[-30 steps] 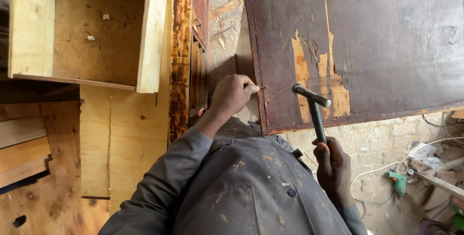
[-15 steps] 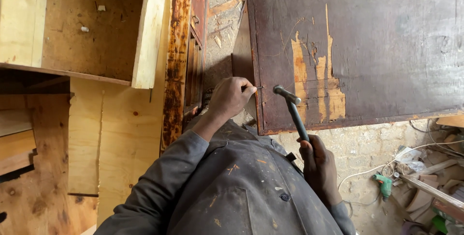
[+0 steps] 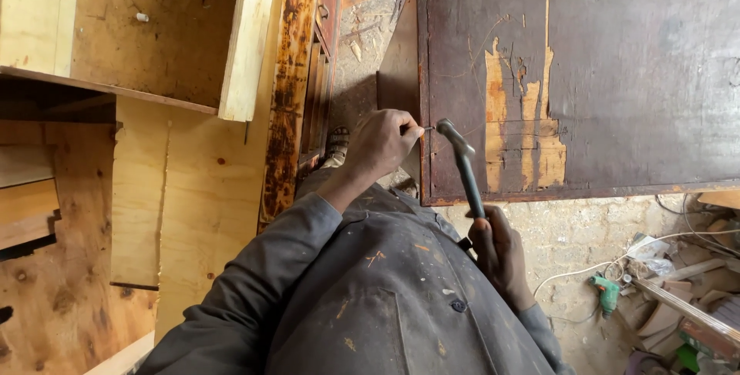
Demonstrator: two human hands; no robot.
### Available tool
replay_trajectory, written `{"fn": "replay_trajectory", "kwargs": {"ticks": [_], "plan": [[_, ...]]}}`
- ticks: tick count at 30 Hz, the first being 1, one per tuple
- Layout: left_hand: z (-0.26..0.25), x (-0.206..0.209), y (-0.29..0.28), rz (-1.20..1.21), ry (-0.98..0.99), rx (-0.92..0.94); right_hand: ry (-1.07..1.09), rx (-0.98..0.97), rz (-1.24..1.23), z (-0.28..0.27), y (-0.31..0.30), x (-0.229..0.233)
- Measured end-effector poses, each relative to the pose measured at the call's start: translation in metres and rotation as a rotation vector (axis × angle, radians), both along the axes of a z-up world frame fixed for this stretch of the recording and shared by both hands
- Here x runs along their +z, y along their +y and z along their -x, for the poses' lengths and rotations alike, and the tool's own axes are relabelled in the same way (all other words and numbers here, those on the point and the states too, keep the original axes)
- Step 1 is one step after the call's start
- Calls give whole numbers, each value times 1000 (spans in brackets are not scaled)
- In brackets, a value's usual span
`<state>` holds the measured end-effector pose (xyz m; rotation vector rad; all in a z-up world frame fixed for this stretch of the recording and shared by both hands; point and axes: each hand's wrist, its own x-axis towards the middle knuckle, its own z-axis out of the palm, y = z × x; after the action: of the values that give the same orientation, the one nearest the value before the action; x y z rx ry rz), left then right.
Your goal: Hammering small nails into a wooden board to secure a thin strip of wood or repair the surface.
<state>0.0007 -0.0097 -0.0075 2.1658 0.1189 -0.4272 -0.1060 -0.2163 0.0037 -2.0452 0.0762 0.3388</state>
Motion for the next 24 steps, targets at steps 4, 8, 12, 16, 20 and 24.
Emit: {"fn": "replay_trajectory", "kwargs": {"ticks": [4,8,12,16,20,24], "plan": [[0,-3,0,-19,13,25,-51,17,10,7,-9,-23],[-5,1,0,19,54,31,72,-39,19,-2,3,-10],[-4,-17,-2,42,13,42,-259,-219,-360,7,4,9],[1,-19,-3,51,14,38,-441,-156,80,19,-9,5],[-6,-15,-2,29,32,25,227,-85,238,-7,1,2],[-3,-10,-3,60,-99,15,-9,-296,-92,-11,12,51]]}}
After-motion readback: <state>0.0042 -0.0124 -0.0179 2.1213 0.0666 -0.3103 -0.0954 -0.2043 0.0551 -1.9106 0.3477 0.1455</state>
